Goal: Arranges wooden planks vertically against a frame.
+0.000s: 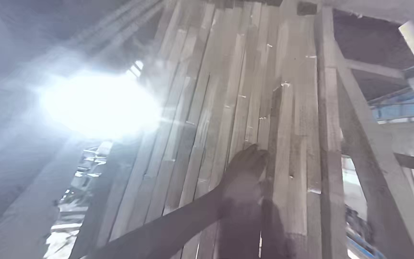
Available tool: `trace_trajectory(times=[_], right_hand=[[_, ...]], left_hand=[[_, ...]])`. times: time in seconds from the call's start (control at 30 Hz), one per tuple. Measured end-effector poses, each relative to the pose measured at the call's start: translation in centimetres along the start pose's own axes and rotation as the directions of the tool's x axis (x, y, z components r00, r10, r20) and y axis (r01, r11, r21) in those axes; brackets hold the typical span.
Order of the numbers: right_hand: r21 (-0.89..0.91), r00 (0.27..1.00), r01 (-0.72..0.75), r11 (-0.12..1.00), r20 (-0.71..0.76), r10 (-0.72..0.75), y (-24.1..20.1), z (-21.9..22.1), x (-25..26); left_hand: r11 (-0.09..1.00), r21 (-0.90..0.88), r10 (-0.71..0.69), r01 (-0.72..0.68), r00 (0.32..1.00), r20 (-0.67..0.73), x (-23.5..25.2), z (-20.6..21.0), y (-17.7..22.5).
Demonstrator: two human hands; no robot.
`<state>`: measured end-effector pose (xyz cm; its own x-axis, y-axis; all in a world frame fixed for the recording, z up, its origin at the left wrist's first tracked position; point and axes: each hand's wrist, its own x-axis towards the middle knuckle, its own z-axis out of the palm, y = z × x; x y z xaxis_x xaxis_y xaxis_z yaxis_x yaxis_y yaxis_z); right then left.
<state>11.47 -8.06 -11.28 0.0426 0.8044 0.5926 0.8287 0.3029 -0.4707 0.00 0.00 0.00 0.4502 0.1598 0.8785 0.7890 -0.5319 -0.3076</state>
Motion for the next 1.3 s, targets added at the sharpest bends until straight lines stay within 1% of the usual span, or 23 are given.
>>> trace_trajectory(times=[0.03,0.07,0.1,0.13,0.17,0.2,0.23,0.27,0.3,0.33,0.4,0.47,0.57,0.63,0.67,0.7,0.77,0.87,0.93,0.97,1.07,1.2,1.3], right_hand=[[0.067,0.989,0.061,0.996,-0.135,-0.051,1.9,1.4,0.5],[0.094,0.96,0.124,0.988,-0.262,-0.095,3.7,2.3,1.3],[0.194,0.921,0.161,0.968,-0.381,-0.077,5.5,2.7,2.5],[0.274,0.823,0.275,0.921,-0.562,-0.079,7.5,3.1,4.3],[0.198,0.697,0.408,0.891,-0.698,-0.165,9.6,2.9,6.4],[0.089,0.602,0.486,0.869,-0.755,-0.26,10.7,1.3,8.4],[0.017,0.497,0.545,0.838,-0.812,-0.306,10.5,-0.7,10.8],[0.031,0.33,0.678,0.734,-0.906,-0.266,9.0,-2.9,14.2],[0.105,0.357,0.736,0.669,-0.899,-0.252,6.0,-6.6,15.9],[0.151,0.402,0.755,0.638,-0.875,-0.269,2.1,-11.0,17.1],[0.123,0.411,0.769,0.628,-0.847,-0.338,-4.5,-17.6,21.3],[0.063,0.442,0.734,0.676,-0.8,-0.406,-9.0,-21.4,25.8],[0.074,0.623,0.59,0.804,-0.676,-0.395,-12.9,-23.2,30.0],[0.057,0.74,0.491,0.869,-0.553,-0.382,-13.3,-23.0,31.6],[0.038,0.768,0.463,0.886,-0.516,-0.379,-13.0,-22.6,32.4],[0.044,0.773,0.47,0.882,-0.504,-0.386,-12.4,-22.2,33.5],[0.124,0.808,0.475,0.871,-0.455,-0.376,-11.7,-21.9,34.4],[0.068,0.791,0.503,0.862,-0.438,-0.427,-12.0,-21.6,34.0],[0.162,0.817,0.488,0.857,-0.432,-0.383,-12.1,-21.9,33.0],[0.192,0.808,0.502,0.844,-0.453,-0.377,-12.0,-22.0,32.9],[0.129,0.781,0.515,0.848,-0.477,-0.402,-12.0,-22.2,33.1],[0.288,0.798,0.54,0.791,-0.474,-0.372,-11.9,-21.7,33.6],[0.272,0.794,0.555,0.786,-0.454,-0.403,-11.7,-21.8,32.8]], left_hand=[[0.997,-0.069,-0.018,0.017,1.0,-0.004,0.5,-0.1,0.3],[0.996,-0.092,-0.02,0.017,0.999,-0.029,1.2,-0.2,0.5],[0.996,-0.084,-0.03,0.028,0.999,-0.027,2.0,-0.5,0.6],[0.999,-0.025,-0.033,0.032,0.999,-0.014,3.0,-1.1,0.4],[0.998,0.061,-0.022,0.024,0.999,-0.038,4.2,-1.7,0.0],[0.989,0.146,-0.007,0.02,0.996,-0.09,5.5,-2.1,-0.7],[0.974,0.223,-0.014,0.038,0.994,-0.107,6.9,-2.6,-1.5],[0.96,0.275,-0.011,0.05,0.989,-0.144,8.5,-3.1,-2.3],[0.957,0.281,-0.018,0.068,0.984,-0.177,10.1,-3.8,-3.2],[0.957,0.273,-0.039,0.094,0.979,-0.2,11.9,-4.7,-4.1],[0.955,0.252,-0.092,0.154,0.966,-0.243,15.4,-5.9,-5.5],[0.94,0.251,-0.172,0.232,0.956,-0.239,18.0,-6.5,-6.0],[0.913,0.253,-0.262,0.319,0.936,-0.237,19.6,-5.5,-7.0],[0.889,0.258,-0.319,0.379,0.915,-0.246,19.6,-4.2,-7.7],[0.877,0.267,-0.345,0.4,0.91,-0.23,19.5,-3.9,-7.8],[0.87,0.269,-0.363,0.412,0.907,-0.215,19.4,-3.9,-7.8],[0.874,0.265,-0.371,0.407,0.911,-0.179,19.2,-4.2,-7.6],[0.856,0.289,-0.417,0.429,0.903,-0.106,19.2,-4.9,-7.4],[0.859,0.276,-0.419,0.432,0.902,-0.108,19.4,-4.9,-7.4],[0.857,0.283,-0.418,0.431,0.902,-0.109,19.6,-4.8,-7.4],[0.852,0.29,-0.427,0.436,0.899,-0.095,19.8,-5.1,-7.6],[0.852,0.292,-0.429,0.435,0.899,-0.086,19.6,-5.1,-7.4],[0.856,0.306,-0.407,0.417,0.908,-0.099,19.4,-5.0,-7.3]])
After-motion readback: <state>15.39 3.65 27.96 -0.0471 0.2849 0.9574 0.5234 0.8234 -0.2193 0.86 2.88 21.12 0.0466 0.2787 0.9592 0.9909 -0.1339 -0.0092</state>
